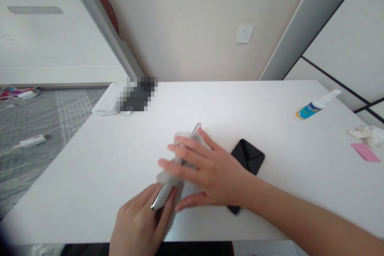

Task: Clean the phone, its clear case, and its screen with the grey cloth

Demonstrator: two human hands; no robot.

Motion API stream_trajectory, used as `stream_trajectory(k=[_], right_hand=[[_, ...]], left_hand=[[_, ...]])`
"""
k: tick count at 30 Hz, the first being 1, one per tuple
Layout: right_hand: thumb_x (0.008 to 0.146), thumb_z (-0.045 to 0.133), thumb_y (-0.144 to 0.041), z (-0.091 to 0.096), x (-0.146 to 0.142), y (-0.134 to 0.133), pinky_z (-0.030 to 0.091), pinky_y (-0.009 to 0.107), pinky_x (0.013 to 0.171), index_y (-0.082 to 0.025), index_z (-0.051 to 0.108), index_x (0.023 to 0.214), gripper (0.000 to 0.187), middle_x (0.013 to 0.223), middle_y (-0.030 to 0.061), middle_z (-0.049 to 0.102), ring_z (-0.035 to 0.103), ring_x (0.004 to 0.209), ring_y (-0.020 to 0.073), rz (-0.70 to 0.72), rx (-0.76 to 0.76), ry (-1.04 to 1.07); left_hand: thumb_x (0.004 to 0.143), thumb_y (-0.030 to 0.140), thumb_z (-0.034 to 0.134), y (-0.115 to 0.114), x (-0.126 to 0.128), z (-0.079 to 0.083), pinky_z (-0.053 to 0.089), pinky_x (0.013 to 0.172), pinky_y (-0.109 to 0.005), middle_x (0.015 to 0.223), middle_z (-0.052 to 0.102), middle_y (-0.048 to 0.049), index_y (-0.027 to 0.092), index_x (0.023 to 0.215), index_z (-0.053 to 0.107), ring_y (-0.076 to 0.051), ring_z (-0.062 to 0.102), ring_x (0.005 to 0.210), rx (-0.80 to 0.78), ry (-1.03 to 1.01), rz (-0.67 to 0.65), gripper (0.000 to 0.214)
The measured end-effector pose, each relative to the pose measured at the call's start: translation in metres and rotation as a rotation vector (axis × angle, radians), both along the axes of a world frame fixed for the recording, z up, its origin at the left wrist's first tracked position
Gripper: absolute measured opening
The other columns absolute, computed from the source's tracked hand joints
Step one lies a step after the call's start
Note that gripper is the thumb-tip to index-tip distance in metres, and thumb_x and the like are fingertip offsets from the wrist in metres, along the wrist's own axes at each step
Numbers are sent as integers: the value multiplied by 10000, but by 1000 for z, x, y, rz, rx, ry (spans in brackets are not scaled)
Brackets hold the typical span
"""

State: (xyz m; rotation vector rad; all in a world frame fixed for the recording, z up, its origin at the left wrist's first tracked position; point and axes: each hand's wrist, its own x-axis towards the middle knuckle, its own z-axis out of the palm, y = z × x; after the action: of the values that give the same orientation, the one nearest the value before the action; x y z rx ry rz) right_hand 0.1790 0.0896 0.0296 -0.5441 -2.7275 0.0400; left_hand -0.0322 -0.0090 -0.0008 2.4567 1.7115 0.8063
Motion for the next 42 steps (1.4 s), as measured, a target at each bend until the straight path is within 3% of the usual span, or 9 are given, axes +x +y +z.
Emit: stream_trajectory(k=[4, 9, 15, 21, 27, 30, 33, 39, 42], right_hand=[[965, 369, -760, 3, 7, 10, 102, 666, 1234, -146, 462, 1500, 819, 1571, 173, 452, 265, 1532, 353, -201, 2, 27], [1012, 373, -690, 4, -8, -12, 55, 498, 1290, -146, 423, 1531, 753, 1594, 76, 448, 246, 1549, 223, 260, 19, -28], [991, 490, -644, 3, 8, 10, 123, 634, 1251, -131, 466, 1488, 714, 1536, 163, 507, 336, 1507, 325, -194, -19, 50], [1033, 427, -613, 5, -7, -13, 88, 490, 1295, -120, 413, 1533, 702, 1575, 83, 473, 266, 1540, 232, 226, -12, -17], [981, 428, -714, 0, 10, 13, 141, 617, 1250, -116, 381, 1547, 825, 1596, 174, 416, 281, 1527, 334, -243, -41, 26], [949, 424, -765, 1, 3, 1, 190, 612, 1241, -103, 410, 1530, 882, 1595, 188, 409, 210, 1548, 359, -82, -61, 16], [1003, 366, -711, 4, -7, -16, 135, 495, 1284, -150, 400, 1549, 784, 1605, 104, 426, 196, 1563, 266, 183, -21, -19], [1012, 392, -684, 4, 1, -3, 92, 539, 1277, -106, 411, 1531, 778, 1602, 147, 422, 261, 1545, 272, -153, -24, 12], [1008, 353, -709, 4, -4, -12, 99, 527, 1281, -99, 427, 1526, 804, 1611, 120, 414, 213, 1559, 290, -4, -12, 6]], left_hand=[[1036, 247, 464, 0, 1, 1, 489, 586, -285, 732, 665, -1, 211, 866, 600, -151, 638, 579, -67, 20, 5, 220], [1039, 252, 381, 0, 0, -1, 459, 514, -288, 608, 611, 2, 216, 801, 595, -174, 639, 561, 87, 21, -8, 322], [1038, 255, 462, 2, 0, 0, 492, 601, -273, 745, 680, -13, 212, 861, 609, -148, 638, 596, -73, 9, 3, 234], [1033, 240, 396, 1, -1, -3, 476, 547, -286, 614, 610, -8, 207, 789, 606, -183, 671, 611, 82, 10, -19, 324], [1033, 251, 475, 1, 2, 1, 489, 601, -278, 695, 638, -3, 211, 792, 590, -152, 630, 585, -73, 3, 6, 271], [1034, 240, 454, 2, 2, 2, 497, 600, -278, 651, 613, 7, 216, 777, 576, -157, 627, 569, -42, 3, 2, 286], [1044, 260, 377, 2, 2, 3, 477, 536, -290, 617, 597, 0, 214, 795, 582, -179, 638, 567, 57, 18, -6, 326], [1029, 248, 478, 1, 3, 1, 479, 567, -280, 670, 626, 7, 211, 828, 594, -156, 614, 546, -57, 21, 10, 235], [1042, 260, 422, 2, 1, -1, 482, 550, -279, 655, 643, 2, 217, 814, 587, -162, 638, 548, 14, 34, 1, 285]])
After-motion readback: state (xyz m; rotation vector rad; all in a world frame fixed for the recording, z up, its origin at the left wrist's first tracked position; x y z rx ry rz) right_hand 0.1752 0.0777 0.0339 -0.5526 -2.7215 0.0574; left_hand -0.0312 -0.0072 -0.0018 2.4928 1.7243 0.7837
